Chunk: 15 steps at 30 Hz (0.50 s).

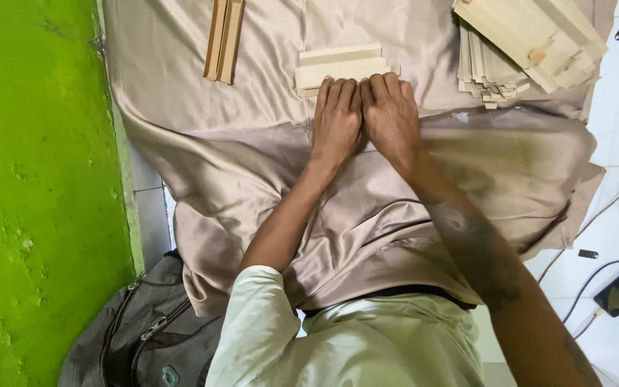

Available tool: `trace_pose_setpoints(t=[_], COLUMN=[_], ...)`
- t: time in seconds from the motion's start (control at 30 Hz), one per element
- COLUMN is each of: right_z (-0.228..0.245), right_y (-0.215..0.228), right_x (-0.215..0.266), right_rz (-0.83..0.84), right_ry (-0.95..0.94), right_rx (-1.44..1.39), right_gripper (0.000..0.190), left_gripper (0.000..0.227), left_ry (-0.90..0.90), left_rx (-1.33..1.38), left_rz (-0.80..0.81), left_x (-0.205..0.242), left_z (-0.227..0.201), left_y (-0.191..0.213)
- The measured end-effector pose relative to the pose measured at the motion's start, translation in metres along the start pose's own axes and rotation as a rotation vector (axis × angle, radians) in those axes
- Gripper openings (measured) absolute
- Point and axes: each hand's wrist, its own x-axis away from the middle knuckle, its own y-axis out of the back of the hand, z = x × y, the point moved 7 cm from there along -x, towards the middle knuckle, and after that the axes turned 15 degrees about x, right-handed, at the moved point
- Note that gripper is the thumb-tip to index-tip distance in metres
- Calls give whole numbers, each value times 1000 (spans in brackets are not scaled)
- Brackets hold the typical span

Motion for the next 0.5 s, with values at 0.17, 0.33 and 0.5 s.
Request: trace_pose_setpoints(t=[0.17,0.33,0.5], right_z=[-6,-11,-19], right_y=[12,9,-8], right_x=[7,11,5], right_rz=[-83,-90,-7], right_ry=[-46,-49,-110], right_rx=[-98,-126,-241], right_gripper=[30,33,34], left_gripper=[30,37,30], left_ry=[87,238,180], left_rx=[-59,-150,46], left_rz=[-74,-130,-227], left_x=[6,16,7], left_z=[0,29,55], left_y=[4,17,55])
